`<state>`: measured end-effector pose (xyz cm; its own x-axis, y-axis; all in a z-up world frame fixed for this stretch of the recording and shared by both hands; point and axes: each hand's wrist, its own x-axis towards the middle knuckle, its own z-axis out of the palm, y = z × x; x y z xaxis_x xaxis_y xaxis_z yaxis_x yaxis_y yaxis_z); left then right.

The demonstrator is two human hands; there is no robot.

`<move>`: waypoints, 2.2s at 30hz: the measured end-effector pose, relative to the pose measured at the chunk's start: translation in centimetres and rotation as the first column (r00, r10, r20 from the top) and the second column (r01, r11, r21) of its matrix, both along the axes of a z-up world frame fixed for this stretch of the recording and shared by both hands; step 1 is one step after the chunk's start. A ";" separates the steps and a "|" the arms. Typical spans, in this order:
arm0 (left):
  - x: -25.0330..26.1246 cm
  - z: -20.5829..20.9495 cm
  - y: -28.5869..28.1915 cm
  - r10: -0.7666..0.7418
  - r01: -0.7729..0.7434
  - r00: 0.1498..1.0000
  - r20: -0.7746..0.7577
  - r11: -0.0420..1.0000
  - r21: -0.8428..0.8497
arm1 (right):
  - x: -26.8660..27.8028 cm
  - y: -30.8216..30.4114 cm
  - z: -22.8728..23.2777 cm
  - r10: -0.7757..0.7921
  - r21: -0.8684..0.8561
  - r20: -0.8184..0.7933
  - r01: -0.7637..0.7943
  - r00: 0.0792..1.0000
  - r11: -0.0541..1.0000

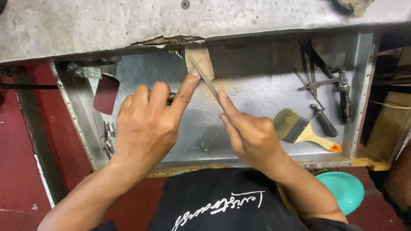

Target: Filing and shaping a small metal piece at a jewelry workbench using a hand file and pliers.

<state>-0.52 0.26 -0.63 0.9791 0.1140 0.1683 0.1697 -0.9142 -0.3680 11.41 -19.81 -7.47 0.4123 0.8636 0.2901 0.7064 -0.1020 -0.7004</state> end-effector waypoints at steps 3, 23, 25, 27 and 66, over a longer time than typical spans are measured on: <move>-0.3 -0.9 0.1 -0.016 0.017 0.999 0.038 1.000 -0.026 | 1.1 0.7 0.2 0.035 0.048 -0.096 -0.030 0.995 0.998; -0.4 0.7 1.7 0.086 -0.080 0.994 -0.069 0.137 -0.987 | 0.5 -0.8 -1.0 -0.077 0.022 -0.478 0.100 0.875 0.995; -0.2 1.0 2.3 0.070 -0.112 0.992 -0.104 0.136 -0.984 | 0.3 -0.9 -2.1 -0.022 0.081 -0.557 0.080 0.830 0.993; 0.0 1.2 2.8 0.028 -0.213 0.977 -0.211 0.132 -0.968 | 0.1 -1.2 -3.3 -0.034 0.103 -0.654 0.134 0.755 0.986; -0.7 -1.5 0.4 0.122 0.040 0.991 0.052 0.104 -0.994 | 0.0 -0.5 -3.0 -0.177 0.043 -0.229 0.191 0.957 0.981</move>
<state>-1.17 0.67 -2.12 0.9535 0.2979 -0.0454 0.1788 -0.4379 0.8811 11.46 -20.29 -10.49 0.6229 0.7493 0.2249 0.5046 -0.1651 -0.8474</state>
